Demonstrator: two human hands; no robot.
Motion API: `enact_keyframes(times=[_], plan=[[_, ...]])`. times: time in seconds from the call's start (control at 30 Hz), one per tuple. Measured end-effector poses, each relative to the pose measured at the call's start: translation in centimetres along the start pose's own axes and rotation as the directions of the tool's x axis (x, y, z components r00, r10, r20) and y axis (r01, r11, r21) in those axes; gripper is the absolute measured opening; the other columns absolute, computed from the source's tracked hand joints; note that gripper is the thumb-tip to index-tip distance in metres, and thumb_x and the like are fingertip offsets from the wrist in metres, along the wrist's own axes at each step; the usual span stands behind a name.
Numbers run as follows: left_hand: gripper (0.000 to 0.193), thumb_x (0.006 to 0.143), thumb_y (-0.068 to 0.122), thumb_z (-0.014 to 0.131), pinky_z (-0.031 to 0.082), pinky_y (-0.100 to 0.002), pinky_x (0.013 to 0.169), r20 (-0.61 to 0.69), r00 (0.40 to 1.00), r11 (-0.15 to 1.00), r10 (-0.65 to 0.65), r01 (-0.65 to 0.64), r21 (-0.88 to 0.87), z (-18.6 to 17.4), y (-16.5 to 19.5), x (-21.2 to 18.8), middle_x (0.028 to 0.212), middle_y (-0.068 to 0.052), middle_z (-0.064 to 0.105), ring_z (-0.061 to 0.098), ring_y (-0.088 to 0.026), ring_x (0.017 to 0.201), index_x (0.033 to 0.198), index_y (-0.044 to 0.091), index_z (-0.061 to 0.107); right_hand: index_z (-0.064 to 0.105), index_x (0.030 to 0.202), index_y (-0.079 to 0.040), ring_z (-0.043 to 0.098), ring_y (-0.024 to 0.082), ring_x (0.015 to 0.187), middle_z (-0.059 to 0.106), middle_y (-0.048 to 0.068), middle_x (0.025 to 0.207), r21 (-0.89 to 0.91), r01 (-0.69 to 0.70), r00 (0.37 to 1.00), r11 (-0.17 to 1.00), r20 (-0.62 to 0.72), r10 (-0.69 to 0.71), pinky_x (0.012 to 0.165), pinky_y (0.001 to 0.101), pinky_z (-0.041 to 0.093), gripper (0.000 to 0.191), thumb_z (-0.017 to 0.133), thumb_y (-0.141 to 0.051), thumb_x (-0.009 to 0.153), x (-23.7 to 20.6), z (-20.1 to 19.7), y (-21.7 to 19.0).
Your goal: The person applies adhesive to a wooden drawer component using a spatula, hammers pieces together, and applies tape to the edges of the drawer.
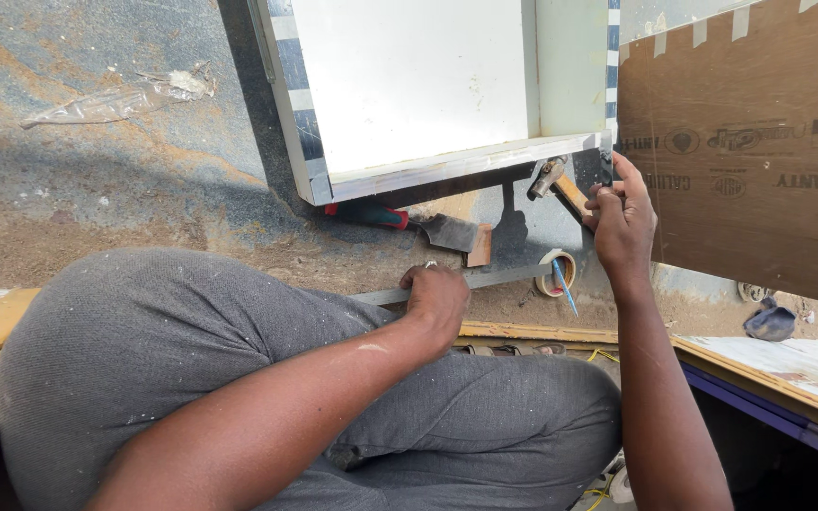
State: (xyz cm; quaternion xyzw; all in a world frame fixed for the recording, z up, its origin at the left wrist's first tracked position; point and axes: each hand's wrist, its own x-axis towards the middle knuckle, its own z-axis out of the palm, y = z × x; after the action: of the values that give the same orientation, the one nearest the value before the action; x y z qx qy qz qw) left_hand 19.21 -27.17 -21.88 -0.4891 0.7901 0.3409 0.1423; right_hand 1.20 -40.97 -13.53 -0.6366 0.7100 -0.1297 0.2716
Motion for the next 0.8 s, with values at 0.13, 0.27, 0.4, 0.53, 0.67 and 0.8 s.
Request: enact_keyframes(times=[0.13, 0.27, 0.4, 0.53, 0.67, 0.8], plan=[[0.025, 0.089, 0.016, 0.072, 0.059, -0.049, 0.074, -0.01, 1.0, 1.0, -0.001, 0.001, -0.011, -0.2, 0.1, -0.2, 0.106, -0.017, 0.07, 0.07, -0.031, 0.095, 0.11, 0.002, 0.073, 0.047, 0.155, -0.016, 0.066, 0.013, 0.094, 0.062, 0.009, 0.11, 0.006, 0.02, 0.998, 1.0, 0.065, -0.02, 0.074, 0.0302, 0.061, 0.05, 0.045, -0.009, 0.105, -1.2, 1.7, -0.8], [0.029, 0.084, 0.017, 0.077, 0.059, -0.045, 0.074, 0.017, 0.999, 0.996, 0.047, -0.048, 0.079, -0.7, 0.0, -0.8, 0.104, -0.015, 0.072, 0.071, -0.029, 0.095, 0.11, 0.003, 0.074, 0.048, 0.155, -0.016, 0.067, 0.014, 0.097, 0.064, 0.009, 0.113, 0.023, 0.197, 0.957, 0.98, 0.215, -0.197, 0.081, 0.0312, 0.061, 0.048, 0.048, -0.01, 0.107, -5.8, 4.8, -3.0], [0.028, 0.082, 0.016, 0.08, 0.058, -0.046, 0.076, 0.025, 0.998, 0.996, 0.055, -0.057, 0.062, -1.0, -0.2, -1.4, 0.105, -0.013, 0.074, 0.072, -0.029, 0.097, 0.108, 0.007, 0.076, 0.044, 0.157, -0.018, 0.066, 0.014, 0.102, 0.062, 0.01, 0.118, 0.25, 0.145, 0.935, 0.957, 0.281, -0.215, 0.086, 0.0304, 0.061, 0.05, 0.05, -0.011, 0.108, -8.3, 6.5, -4.7], [0.028, 0.082, 0.016, 0.079, 0.059, -0.047, 0.073, -0.021, 0.999, 0.998, 0.043, -0.042, 0.046, -0.9, -0.1, -1.7, 0.105, -0.012, 0.074, 0.072, -0.029, 0.097, 0.108, 0.008, 0.076, 0.038, 0.159, -0.018, 0.062, 0.014, 0.107, 0.056, 0.011, 0.123, 0.41, 0.082, 0.982, 0.908, 0.122, -0.144, 0.09, 0.0303, 0.063, 0.054, 0.051, -0.011, 0.107, -7.4, 7.5, -5.7], [0.025, 0.083, 0.015, 0.077, 0.059, -0.048, 0.072, -0.047, 0.998, 0.999, 0.031, -0.03, 0.01, -0.8, 0.0, -1.5, 0.106, -0.012, 0.074, 0.072, -0.03, 0.097, 0.107, 0.008, 0.077, 0.048, 0.155, -0.016, 0.062, 0.021, 0.095, 0.058, 0.015, 0.113, -0.207, 0.287, 0.958, 0.935, 0.084, -0.276, 0.075, 0.0337, 0.055, 0.056, 0.059, -0.009, 0.101, -9.2, 8.1, -6.4], [0.024, 0.084, 0.014, 0.076, 0.059, -0.047, 0.072, -0.026, 0.999, 1.0, 0.018, -0.018, 0.015, -0.7, -0.1, -1.3, 0.108, -0.013, 0.073, 0.071, -0.03, 0.099, 0.108, 0.008, 0.077, 0.055, 0.154, -0.013, 0.064, 0.019, 0.108, 0.062, 0.013, 0.119, -0.275, 0.513, 0.857, 0.813, 0.111, -0.503, 0.086, 0.0357, 0.055, 0.051, 0.054, -0.004, 0.103, -10.3, 6.7, -5.8]])
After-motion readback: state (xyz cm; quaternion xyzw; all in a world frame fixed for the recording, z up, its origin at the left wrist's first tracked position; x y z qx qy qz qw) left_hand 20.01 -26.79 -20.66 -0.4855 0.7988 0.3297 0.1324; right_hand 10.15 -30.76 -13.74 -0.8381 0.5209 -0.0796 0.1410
